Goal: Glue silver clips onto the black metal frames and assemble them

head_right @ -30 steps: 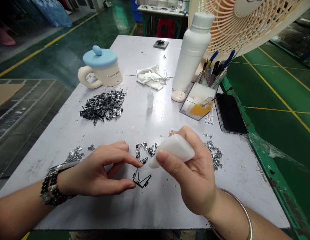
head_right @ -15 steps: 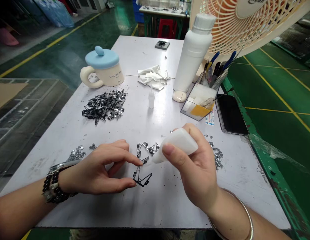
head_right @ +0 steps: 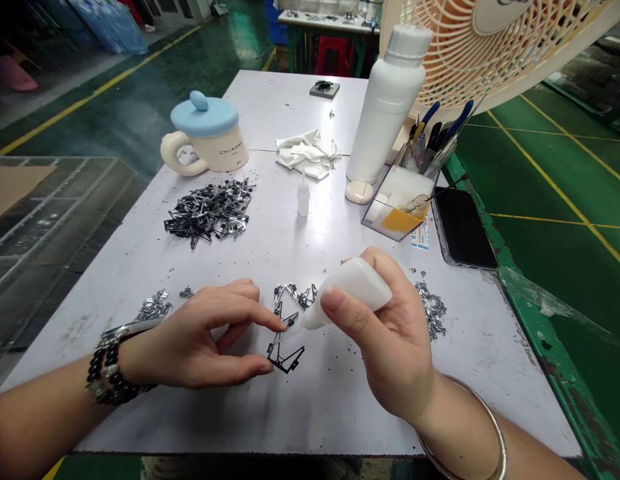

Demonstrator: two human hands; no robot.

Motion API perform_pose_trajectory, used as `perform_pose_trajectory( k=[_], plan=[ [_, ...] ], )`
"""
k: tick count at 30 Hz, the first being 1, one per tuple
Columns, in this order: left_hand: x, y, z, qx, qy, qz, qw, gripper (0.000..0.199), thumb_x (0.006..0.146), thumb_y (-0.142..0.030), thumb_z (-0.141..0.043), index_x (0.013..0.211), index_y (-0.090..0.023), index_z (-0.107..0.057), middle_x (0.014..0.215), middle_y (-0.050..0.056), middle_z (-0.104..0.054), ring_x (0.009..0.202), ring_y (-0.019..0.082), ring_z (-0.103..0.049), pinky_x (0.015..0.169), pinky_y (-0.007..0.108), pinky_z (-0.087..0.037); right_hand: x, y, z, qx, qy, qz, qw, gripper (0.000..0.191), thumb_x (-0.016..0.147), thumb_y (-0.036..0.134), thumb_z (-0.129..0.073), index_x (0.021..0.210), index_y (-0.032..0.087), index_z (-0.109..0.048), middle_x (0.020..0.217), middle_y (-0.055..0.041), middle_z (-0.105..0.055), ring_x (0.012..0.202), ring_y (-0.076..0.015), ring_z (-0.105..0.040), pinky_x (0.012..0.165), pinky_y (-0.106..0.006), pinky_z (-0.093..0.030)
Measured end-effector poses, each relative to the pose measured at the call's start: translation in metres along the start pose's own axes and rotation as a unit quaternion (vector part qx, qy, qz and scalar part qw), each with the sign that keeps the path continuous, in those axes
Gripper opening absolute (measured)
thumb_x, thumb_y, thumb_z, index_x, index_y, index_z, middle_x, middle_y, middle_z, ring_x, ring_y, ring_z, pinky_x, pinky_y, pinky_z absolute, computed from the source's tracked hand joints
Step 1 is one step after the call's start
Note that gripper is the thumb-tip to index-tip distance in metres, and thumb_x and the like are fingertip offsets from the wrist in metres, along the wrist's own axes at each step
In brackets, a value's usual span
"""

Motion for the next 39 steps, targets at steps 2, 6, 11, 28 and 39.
perform_pose_trajectory(
  k=[2, 6, 11, 28, 39],
  plan=[
    [0.0, 0.0, 0.0, -0.003, -0.003, -0.003, 1.0, 0.024, 0.071, -0.023, -0.071, 0.093, -0.016, -0.063, 0.048, -0.007, -0.041, 0.051, 0.008, -0.042, 0.058, 0.024, -0.036, 0.0, 0.0, 0.001, -0.003, -0.003, -0.005, 1.0, 0.017, 0.08, 0.025, -0.061, 0.07, 0.025, -0.048, 0.06, 0.0007, -0.044, 0.056, -0.015, -0.039, 0.049, -0.032, -0.029],
    [0.0, 0.0, 0.0, -0.003, -0.002, -0.004, 1.0, 0.024, 0.071, -0.023, -0.071, 0.092, -0.016, -0.063, 0.048, -0.007, -0.041, 0.05, 0.008, -0.042, 0.059, 0.024, -0.036, 0.0, -0.001, 0.0, -0.016, -0.002, -0.013, 1.0, 0.017, 0.08, 0.027, -0.062, 0.07, 0.025, -0.048, 0.062, 0.0003, -0.046, 0.056, -0.0154, -0.039, 0.05, -0.032, -0.03],
    [-0.001, 0.0, -0.001, -0.006, 0.001, -0.004, 1.0, 0.024, 0.071, -0.023, -0.071, 0.092, -0.016, -0.063, 0.048, -0.007, -0.042, 0.05, 0.008, -0.042, 0.059, 0.024, -0.036, -0.001, 0.0, 0.0, -0.015, 0.002, -0.004, 1.0, 0.015, 0.08, 0.026, -0.061, 0.072, 0.025, -0.049, 0.062, 0.0006, -0.046, 0.057, -0.0153, -0.04, 0.05, -0.032, -0.03],
    [0.0, -0.002, 0.002, -0.006, -0.01, -0.012, 1.0, 0.025, 0.071, -0.022, -0.071, 0.093, -0.016, -0.063, 0.047, -0.007, -0.042, 0.05, 0.008, -0.042, 0.059, 0.024, -0.037, 0.007, 0.006, 0.009, 0.014, -0.086, 0.03, 0.996, 0.019, 0.075, 0.03, -0.063, 0.067, 0.02, -0.048, 0.06, 0.0005, -0.041, 0.058, -0.0135, -0.04, 0.051, -0.029, -0.031],
    [0.002, -0.002, 0.005, 0.0, -0.029, -0.009, 1.0, 0.024, 0.071, -0.02, -0.071, 0.092, -0.015, -0.063, 0.046, -0.008, -0.041, 0.049, 0.008, -0.041, 0.055, 0.022, -0.036, 0.001, 0.017, 0.007, 0.01, -0.071, 0.065, 0.995, 0.024, 0.073, 0.023, -0.061, 0.063, 0.021, -0.039, 0.053, 0.0025, -0.038, 0.05, -0.0118, -0.034, 0.048, -0.029, -0.028]
  ],
)
Point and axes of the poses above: each hand's wrist, its own x-axis towards the middle knuckle, its own z-axis out of the back of the hand, y = z × x, the point moved 6 cm from there along x, towards the middle knuckle
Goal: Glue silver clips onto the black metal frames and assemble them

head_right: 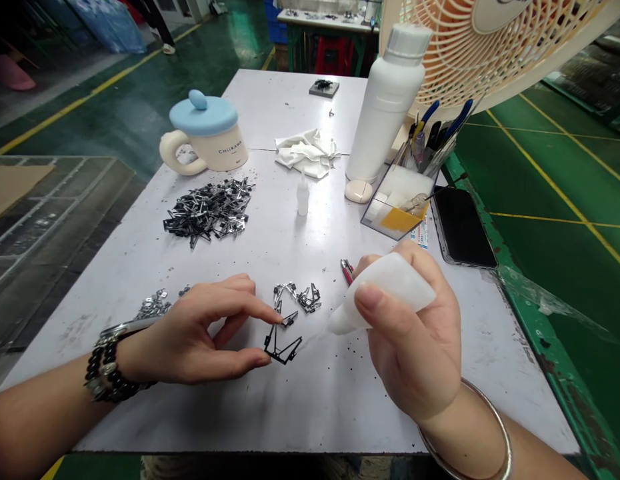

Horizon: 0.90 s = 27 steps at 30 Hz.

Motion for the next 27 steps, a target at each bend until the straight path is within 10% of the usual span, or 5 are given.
perform_pose_trajectory(
  k=[27],
  plan=[
    [-0.0007, 0.0002, -0.0002, 0.001, -0.001, -0.002, 1.0, 0.023, 0.071, -0.021, -0.07, 0.093, -0.016, -0.063, 0.047, -0.007, -0.041, 0.049, 0.008, -0.042, 0.054, 0.022, -0.036, -0.0005, -0.0042, -0.0024, -0.009, 0.008, -0.02, 1.0, 0.024, 0.074, 0.021, -0.063, 0.061, 0.02, -0.042, 0.053, 0.0019, -0.038, 0.053, -0.0125, -0.035, 0.046, -0.028, -0.028]
  ],
)
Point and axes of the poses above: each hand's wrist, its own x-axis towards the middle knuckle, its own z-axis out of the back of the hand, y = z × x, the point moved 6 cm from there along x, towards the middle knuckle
